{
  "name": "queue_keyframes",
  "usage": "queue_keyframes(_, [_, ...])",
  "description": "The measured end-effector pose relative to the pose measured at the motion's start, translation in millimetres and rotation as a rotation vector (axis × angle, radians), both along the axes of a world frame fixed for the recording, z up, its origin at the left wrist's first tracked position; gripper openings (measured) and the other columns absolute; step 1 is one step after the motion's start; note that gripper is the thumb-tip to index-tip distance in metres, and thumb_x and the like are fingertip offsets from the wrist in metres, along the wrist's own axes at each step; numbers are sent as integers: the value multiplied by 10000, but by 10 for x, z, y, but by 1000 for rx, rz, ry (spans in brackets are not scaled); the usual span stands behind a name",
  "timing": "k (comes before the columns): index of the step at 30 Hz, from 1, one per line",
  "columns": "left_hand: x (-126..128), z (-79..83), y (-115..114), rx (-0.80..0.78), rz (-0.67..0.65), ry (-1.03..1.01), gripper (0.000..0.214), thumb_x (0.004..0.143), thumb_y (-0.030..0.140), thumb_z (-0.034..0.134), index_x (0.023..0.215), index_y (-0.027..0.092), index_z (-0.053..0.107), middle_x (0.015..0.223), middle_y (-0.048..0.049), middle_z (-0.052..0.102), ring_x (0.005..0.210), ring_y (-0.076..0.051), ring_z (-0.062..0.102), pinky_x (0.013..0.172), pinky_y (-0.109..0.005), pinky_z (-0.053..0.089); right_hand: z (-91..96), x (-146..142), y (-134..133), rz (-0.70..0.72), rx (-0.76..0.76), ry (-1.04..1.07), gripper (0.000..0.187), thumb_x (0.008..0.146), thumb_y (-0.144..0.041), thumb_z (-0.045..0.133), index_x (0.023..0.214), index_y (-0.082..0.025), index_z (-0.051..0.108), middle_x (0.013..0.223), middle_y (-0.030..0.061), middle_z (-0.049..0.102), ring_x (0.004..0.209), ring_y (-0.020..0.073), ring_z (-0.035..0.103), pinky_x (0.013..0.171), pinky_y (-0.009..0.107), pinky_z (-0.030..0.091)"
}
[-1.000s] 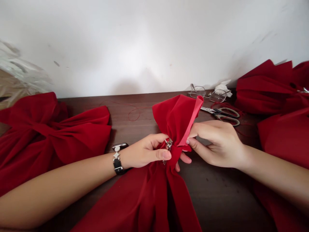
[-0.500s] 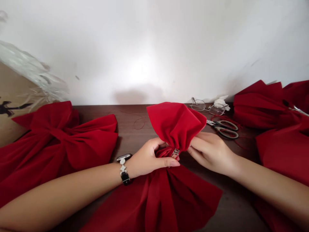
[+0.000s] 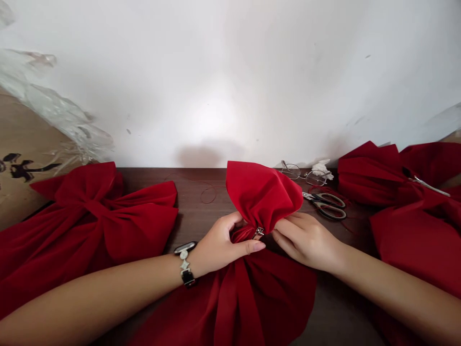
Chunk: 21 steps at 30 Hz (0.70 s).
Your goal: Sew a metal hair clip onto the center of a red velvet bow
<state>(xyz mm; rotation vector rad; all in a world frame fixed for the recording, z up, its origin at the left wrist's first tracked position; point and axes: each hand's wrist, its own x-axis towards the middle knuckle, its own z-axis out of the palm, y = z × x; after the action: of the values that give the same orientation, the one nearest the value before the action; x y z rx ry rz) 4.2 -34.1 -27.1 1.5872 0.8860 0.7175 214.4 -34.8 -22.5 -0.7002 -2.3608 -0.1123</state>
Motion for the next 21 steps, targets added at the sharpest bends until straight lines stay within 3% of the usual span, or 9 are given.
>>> queue_keyframes(5, [-18, -4, 31, -29, -40, -7, 382, 776, 370, 727, 1052, 133, 610, 966, -42, 670, 860, -167, 601, 816, -268, 462, -7, 9, 10, 22, -146, 52, 225, 886, -71, 448, 694, -162, 520, 590, 16, 516, 546, 129, 427, 535, 255, 320])
queue_keyframes(10, [-17, -24, 67, -52, -31, -49, 424, 797, 368, 707, 1136, 138, 595, 1064, -65, 663, 974, -192, 596, 894, -290, 444, -29, 2, 120, 14, -518, 194, 107, 908, -142, 487, 851, -151, 576, 733, 22, 638, 636, 99, 577, 599, 191, 436])
queue_keyframes(15, [5, -16, 65, -45, -8, -70, 393, 815, 353, 689, 1114, 114, 596, 1060, -92, 662, 977, -203, 593, 898, -304, 440, -124, -80, 224, 26, -876, 396, 265, 925, -361, 494, 825, -126, 565, 743, 52, 653, 628, 109, 612, 611, 220, 521])
queue_keyframes(21, [5, -33, 60, -104, 38, -97, 408, 802, 383, 699, 1093, 119, 588, 952, -70, 651, 846, -170, 593, 796, -291, 460, -147, -118, 201, -17, -1090, 597, 335, 828, -433, 607, 747, -108, 592, 694, 45, 627, 594, 96, 569, 611, 230, 513])
